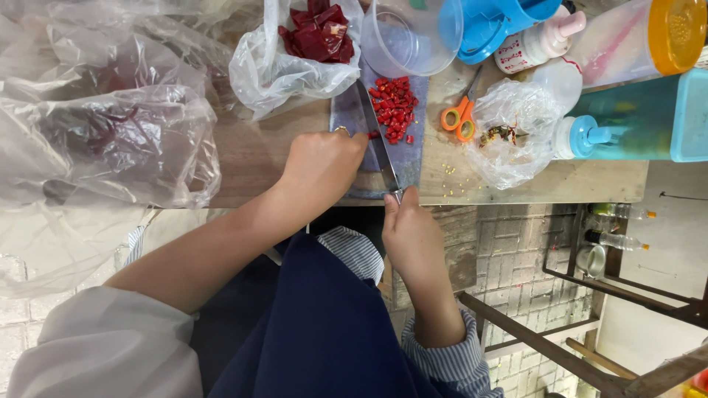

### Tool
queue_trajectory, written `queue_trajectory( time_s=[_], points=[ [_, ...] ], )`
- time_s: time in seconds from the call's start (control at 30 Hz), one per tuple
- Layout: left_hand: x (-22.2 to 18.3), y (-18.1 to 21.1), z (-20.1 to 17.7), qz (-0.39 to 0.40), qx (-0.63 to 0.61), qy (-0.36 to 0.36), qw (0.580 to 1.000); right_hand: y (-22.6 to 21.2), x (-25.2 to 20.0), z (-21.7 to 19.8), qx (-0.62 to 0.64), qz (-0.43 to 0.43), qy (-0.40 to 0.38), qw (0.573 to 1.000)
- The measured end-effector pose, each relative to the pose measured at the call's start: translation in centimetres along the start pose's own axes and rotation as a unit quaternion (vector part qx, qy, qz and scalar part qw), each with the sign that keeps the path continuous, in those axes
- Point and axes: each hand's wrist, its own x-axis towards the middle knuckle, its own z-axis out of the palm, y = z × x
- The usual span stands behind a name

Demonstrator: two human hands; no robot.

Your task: Chopping red chilies on a cutting board using a knife.

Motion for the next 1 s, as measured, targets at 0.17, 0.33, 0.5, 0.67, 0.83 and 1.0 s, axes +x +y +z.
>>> queue_trajectory(
  time_s=[0.17,0.33,0.5,0.67,0.83,1.0],
  points=[
    [-0.3,-0.1,0.4,-0.002,0.009,-0.004,1.000,0.2,0.0,0.1,-0.014,-0.015,0.006,1.000],
    [-0.6,0.0,0.5,-0.005,0.031,0.002,1.000,0.2,0.0,0.1,-0.017,-0.019,0.010,1.000],
    [-1.0,0.2,-0.2,-0.004,0.055,0.012,0.998,0.4,0.0,0.1,-0.004,-0.024,0.020,1.000],
    [-1.2,-0.3,-1.7,0.006,0.043,-0.010,0.999,0.8,0.0,-0.6,0.007,-0.010,0.004,1.000],
    [-1.7,-0.5,-2.5,-0.020,0.061,0.027,0.998,1.6,0.1,0.2,0.026,-0.011,0.031,0.999],
    [-2.0,-0.8,-2.4,-0.027,0.048,0.055,0.997,2.2,-0.5,1.3,0.091,0.006,0.066,0.994]
  ],
)
